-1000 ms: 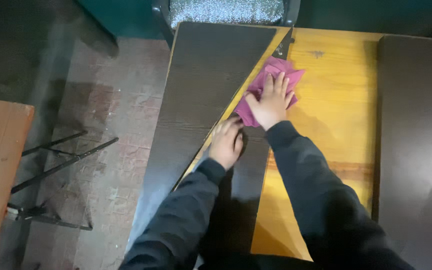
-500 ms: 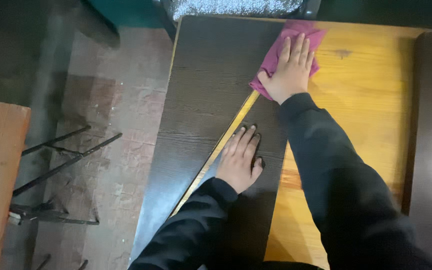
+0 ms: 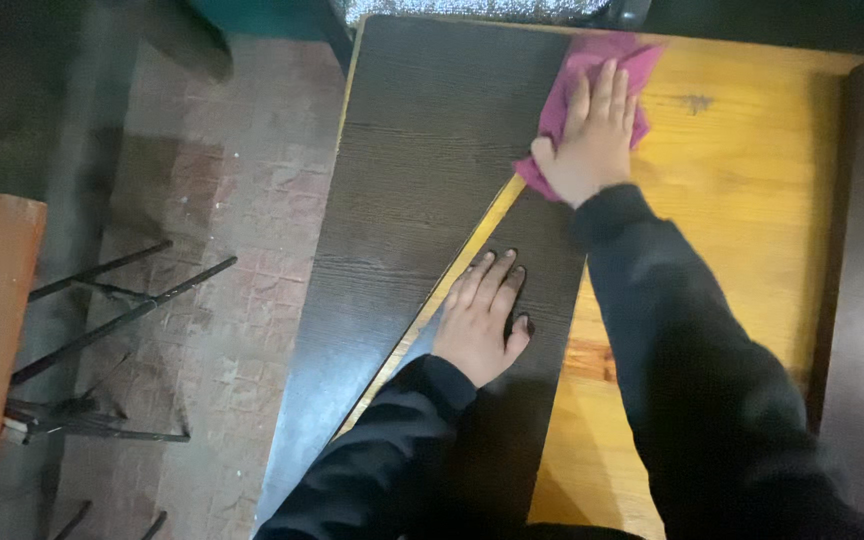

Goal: The person wipes wood panels with a cloth, handling and turning them over one at a time on a table.

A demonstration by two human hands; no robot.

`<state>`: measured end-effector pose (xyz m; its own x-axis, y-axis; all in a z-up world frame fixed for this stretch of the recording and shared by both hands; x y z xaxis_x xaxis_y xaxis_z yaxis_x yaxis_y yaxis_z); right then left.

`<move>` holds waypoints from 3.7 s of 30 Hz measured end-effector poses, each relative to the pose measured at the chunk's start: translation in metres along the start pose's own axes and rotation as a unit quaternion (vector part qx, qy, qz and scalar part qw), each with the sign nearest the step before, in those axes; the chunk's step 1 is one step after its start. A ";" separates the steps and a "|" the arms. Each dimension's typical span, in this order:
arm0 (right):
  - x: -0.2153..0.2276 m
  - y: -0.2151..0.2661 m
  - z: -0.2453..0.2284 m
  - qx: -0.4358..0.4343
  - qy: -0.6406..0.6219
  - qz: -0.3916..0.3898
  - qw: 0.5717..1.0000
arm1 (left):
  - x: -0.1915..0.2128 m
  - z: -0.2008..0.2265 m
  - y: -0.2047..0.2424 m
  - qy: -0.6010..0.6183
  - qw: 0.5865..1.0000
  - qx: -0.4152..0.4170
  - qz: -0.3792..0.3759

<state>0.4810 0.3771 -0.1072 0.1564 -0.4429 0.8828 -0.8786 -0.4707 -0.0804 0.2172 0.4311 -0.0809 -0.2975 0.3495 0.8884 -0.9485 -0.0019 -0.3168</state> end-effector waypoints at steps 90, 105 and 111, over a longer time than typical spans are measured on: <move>-0.001 0.184 -0.093 0.167 -0.113 -0.045 0.978 | -0.001 -0.048 0.022 0.238 0.952 0.131 0.141; -0.033 0.192 -0.092 0.097 0.004 -0.017 0.995 | 0.015 -0.071 0.107 0.331 0.916 0.198 0.114; -0.055 0.265 -0.135 0.287 -0.018 -0.084 0.954 | 0.048 -0.056 0.144 0.198 0.972 0.097 0.076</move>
<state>0.1787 0.3793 -0.1142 0.2985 -0.3458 0.8896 -0.4497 -0.8731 -0.1885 0.0722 0.4999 -0.1020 -0.4065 0.6653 0.6262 -0.9112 -0.2449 -0.3313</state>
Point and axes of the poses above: each hand's wrist, its own y-axis away from the middle knuckle, its own x-axis out of the back of the hand, z = x × y, the point moved 7 cm from there along -y, towards the middle knuckle, and after that the axes turned 13 degrees about -y, right-handed, at the moved point
